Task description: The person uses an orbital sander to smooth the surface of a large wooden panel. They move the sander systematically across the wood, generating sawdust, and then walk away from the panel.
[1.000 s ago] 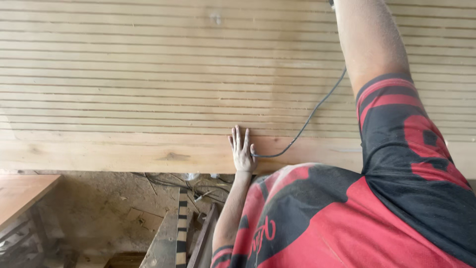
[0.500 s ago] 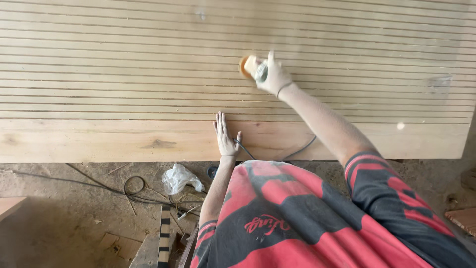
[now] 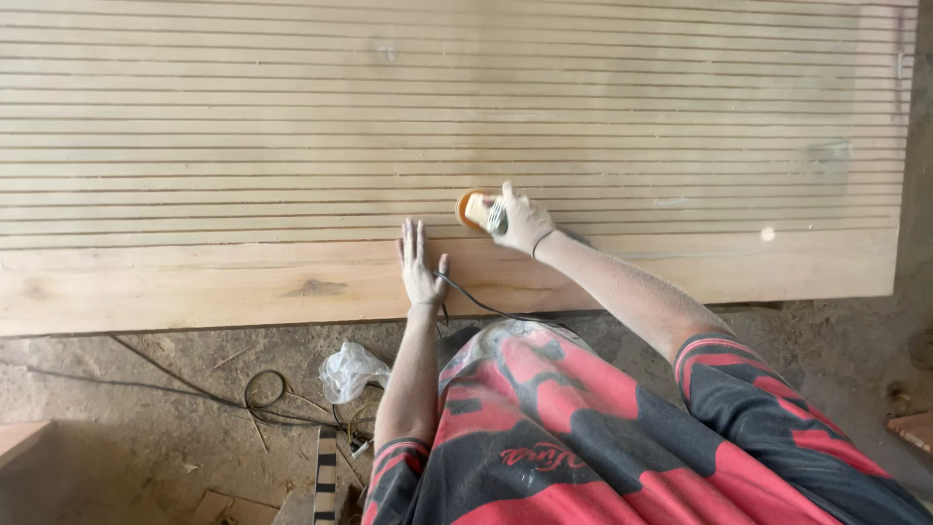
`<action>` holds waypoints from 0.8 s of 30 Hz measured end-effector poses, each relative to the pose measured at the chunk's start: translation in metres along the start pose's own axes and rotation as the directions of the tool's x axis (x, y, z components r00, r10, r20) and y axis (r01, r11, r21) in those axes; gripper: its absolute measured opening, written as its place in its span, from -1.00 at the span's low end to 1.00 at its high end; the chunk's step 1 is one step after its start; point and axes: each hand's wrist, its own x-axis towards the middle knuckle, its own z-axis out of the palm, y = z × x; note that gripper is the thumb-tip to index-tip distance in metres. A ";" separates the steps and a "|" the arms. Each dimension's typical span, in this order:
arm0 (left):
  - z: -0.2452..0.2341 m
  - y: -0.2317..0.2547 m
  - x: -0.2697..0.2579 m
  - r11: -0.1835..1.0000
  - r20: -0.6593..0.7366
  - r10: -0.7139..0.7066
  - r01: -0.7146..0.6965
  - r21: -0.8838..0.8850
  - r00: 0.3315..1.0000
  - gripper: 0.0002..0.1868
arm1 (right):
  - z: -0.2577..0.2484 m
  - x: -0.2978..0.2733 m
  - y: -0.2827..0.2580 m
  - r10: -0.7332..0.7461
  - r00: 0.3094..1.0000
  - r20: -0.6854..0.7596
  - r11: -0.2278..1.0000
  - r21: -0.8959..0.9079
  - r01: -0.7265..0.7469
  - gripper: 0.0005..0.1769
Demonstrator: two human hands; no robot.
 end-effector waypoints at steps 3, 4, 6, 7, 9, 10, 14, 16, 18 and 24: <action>-0.014 -0.016 0.003 0.973 0.020 -0.068 0.062 0.221 0.997 -0.27 | -0.019 0.045 0.004 0.089 0.996 0.020 0.996 -0.008 -0.089 0.20; -0.015 -0.022 0.008 0.952 0.022 -0.093 0.083 0.293 0.995 -0.30 | -0.026 0.062 0.006 0.090 0.996 0.002 0.996 -0.025 -0.089 0.19; -0.013 -0.026 0.012 0.930 0.027 -0.141 0.123 0.345 0.990 -0.28 | -0.037 0.094 0.009 0.069 0.997 -0.020 0.998 -0.006 -0.069 0.29; -0.011 -0.027 0.012 0.918 0.031 -0.168 0.144 0.370 0.985 -0.28 | -0.042 0.110 0.011 0.061 0.998 -0.028 0.998 0.003 -0.060 0.34; -0.006 -0.027 0.015 0.910 0.037 -0.185 0.157 0.383 0.982 -0.28 | -0.052 0.145 0.016 0.051 0.999 -0.005 0.999 0.018 -0.051 0.33; -0.006 -0.026 0.014 0.905 0.037 -0.199 0.169 0.391 0.979 -0.28 | -0.057 0.162 0.019 0.019 0.999 -0.047 0.998 0.055 -0.016 0.33; -0.013 -0.020 0.021 0.904 0.079 -0.224 0.177 0.390 0.971 -0.23 | -0.084 0.229 0.031 0.039 0.995 -0.095 0.997 0.064 -0.033 0.42; -0.015 -0.015 0.024 0.894 0.108 -0.264 0.201 0.401 0.958 -0.20 | -0.100 0.256 0.037 -0.036 0.983 -0.181 0.997 0.065 0.049 0.41; -0.016 -0.013 0.025 0.888 0.125 -0.301 0.231 0.398 0.945 -0.20 | -0.112 0.283 0.039 -0.070 0.971 -0.229 0.991 0.094 0.093 0.26; -0.013 -0.014 0.025 0.845 0.160 -0.367 0.256 0.470 0.916 -0.25 | -0.141 0.359 0.049 -0.006 0.993 -0.117 0.992 0.127 0.021 0.04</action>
